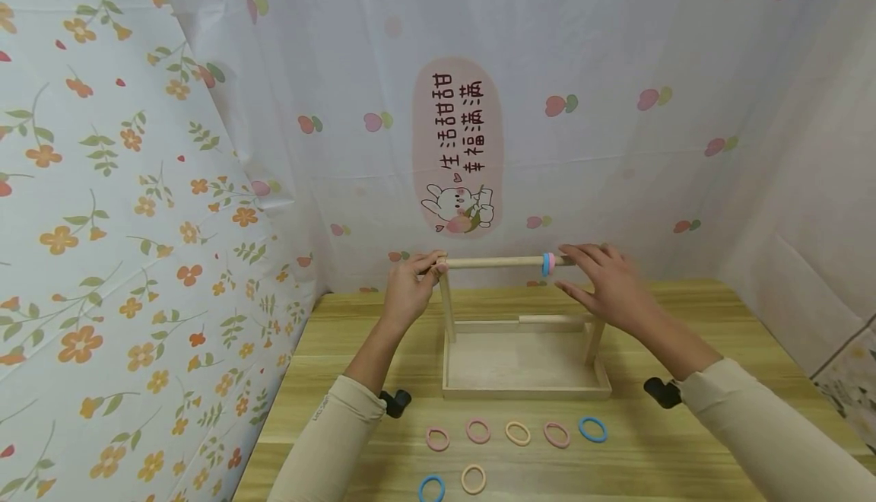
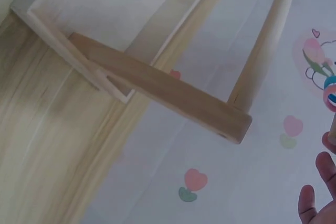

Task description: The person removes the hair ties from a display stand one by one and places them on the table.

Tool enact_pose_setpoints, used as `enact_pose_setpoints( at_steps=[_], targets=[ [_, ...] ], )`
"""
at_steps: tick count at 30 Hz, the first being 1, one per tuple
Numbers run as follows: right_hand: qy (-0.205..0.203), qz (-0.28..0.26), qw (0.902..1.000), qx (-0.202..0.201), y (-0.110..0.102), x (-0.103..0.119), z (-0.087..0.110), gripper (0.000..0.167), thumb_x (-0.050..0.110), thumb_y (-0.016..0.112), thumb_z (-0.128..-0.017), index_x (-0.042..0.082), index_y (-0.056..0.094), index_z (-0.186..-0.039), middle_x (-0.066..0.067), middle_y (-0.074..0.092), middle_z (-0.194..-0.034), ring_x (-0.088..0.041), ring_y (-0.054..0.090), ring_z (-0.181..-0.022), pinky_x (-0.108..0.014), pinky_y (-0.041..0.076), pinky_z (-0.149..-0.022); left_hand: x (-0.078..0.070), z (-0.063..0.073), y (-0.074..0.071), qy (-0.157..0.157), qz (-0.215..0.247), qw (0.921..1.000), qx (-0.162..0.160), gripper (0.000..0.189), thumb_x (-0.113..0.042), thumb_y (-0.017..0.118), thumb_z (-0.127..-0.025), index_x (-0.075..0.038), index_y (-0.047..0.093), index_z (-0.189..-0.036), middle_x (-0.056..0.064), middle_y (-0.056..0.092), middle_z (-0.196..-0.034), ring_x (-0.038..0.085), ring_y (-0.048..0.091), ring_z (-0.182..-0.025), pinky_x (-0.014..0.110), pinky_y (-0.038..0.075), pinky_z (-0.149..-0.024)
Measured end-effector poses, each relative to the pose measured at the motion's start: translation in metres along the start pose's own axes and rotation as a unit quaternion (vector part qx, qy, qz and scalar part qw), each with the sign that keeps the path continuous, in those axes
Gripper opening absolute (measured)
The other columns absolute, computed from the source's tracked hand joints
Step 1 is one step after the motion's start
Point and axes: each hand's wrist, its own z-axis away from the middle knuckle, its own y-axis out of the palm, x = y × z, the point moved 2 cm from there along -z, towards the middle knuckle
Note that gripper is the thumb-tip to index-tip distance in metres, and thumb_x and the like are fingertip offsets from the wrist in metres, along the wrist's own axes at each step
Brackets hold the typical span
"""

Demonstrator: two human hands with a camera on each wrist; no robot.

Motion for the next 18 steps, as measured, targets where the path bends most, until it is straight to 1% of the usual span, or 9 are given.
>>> enact_pose_setpoints(
  at_steps=[5,11,18],
  targets=[
    [-0.003,-0.013,0.9999,-0.001,0.002,0.005,-0.005,0.067,0.018,0.093,-0.089,0.009,0.065,-0.149,-0.018,0.073,-0.136,-0.044,0.060,-0.114,-0.070,0.053,-0.082,-0.001,0.000,0.000,0.001,0.004,1.0000,0.000,0.033,-0.027,0.074,-0.106,-0.014,0.081,-0.136,0.012,0.081,-0.131,0.031,0.081,-0.112,0.049,0.067,-0.089],
    [-0.004,-0.009,0.9999,-0.001,0.005,0.009,-0.009,0.061,0.019,0.091,-0.092,0.011,0.066,-0.147,-0.016,0.074,-0.135,-0.042,0.060,-0.111,-0.070,0.052,-0.081,-0.002,0.000,-0.001,0.006,0.004,1.0000,0.000,0.034,-0.027,0.074,-0.106,-0.013,0.081,-0.136,0.012,0.081,-0.131,0.031,0.082,-0.112,0.050,0.067,-0.093],
    [-0.011,-0.010,0.9998,-0.016,0.008,0.011,-0.011,0.057,0.017,0.093,-0.090,0.010,0.069,-0.141,-0.015,0.075,-0.132,-0.042,0.060,-0.108,-0.065,0.048,-0.077,-0.002,0.001,-0.001,0.003,0.010,0.9999,0.001,0.034,-0.027,0.074,-0.106,-0.014,0.080,-0.137,0.012,0.081,-0.132,0.031,0.081,-0.113,0.050,0.067,-0.094]
  ],
)
